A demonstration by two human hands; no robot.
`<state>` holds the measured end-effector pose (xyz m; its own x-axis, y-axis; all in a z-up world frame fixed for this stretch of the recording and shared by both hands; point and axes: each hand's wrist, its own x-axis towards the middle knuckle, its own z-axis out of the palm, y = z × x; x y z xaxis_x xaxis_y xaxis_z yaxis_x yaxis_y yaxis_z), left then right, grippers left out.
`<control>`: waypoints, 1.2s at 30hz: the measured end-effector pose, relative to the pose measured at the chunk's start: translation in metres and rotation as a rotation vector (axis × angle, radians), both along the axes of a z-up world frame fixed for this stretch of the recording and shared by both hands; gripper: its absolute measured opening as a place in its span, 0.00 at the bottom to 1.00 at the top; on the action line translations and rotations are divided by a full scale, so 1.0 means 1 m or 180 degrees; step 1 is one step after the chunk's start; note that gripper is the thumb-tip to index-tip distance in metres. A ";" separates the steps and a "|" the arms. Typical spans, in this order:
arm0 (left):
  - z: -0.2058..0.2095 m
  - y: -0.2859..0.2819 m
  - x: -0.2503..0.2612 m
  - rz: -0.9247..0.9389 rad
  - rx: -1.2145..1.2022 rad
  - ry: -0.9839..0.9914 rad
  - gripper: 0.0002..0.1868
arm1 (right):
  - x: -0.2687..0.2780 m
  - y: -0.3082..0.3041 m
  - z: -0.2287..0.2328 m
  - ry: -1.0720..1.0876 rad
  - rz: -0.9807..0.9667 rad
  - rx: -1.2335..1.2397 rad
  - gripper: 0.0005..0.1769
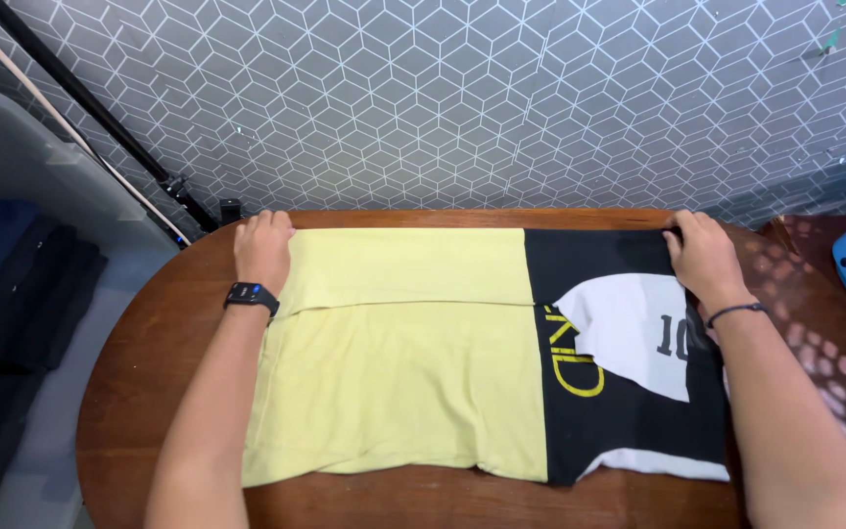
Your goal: Fold a yellow and black shirt on a wooden table.
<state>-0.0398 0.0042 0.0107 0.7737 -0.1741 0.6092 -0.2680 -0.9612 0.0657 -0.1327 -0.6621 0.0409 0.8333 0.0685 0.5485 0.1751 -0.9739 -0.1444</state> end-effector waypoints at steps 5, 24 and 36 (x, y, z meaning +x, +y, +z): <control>-0.009 -0.006 0.024 0.0167 0.0372 -0.0018 0.06 | 0.019 0.011 0.008 0.0114 -0.0104 -0.0100 0.08; 0.013 -0.258 -0.040 -0.1171 -0.0058 0.1173 0.32 | 0.019 0.241 0.001 0.1411 0.0652 -0.0517 0.37; 0.006 -0.110 -0.013 0.0121 -0.0170 0.1959 0.42 | 0.013 0.250 0.018 0.1751 0.0552 -0.0603 0.43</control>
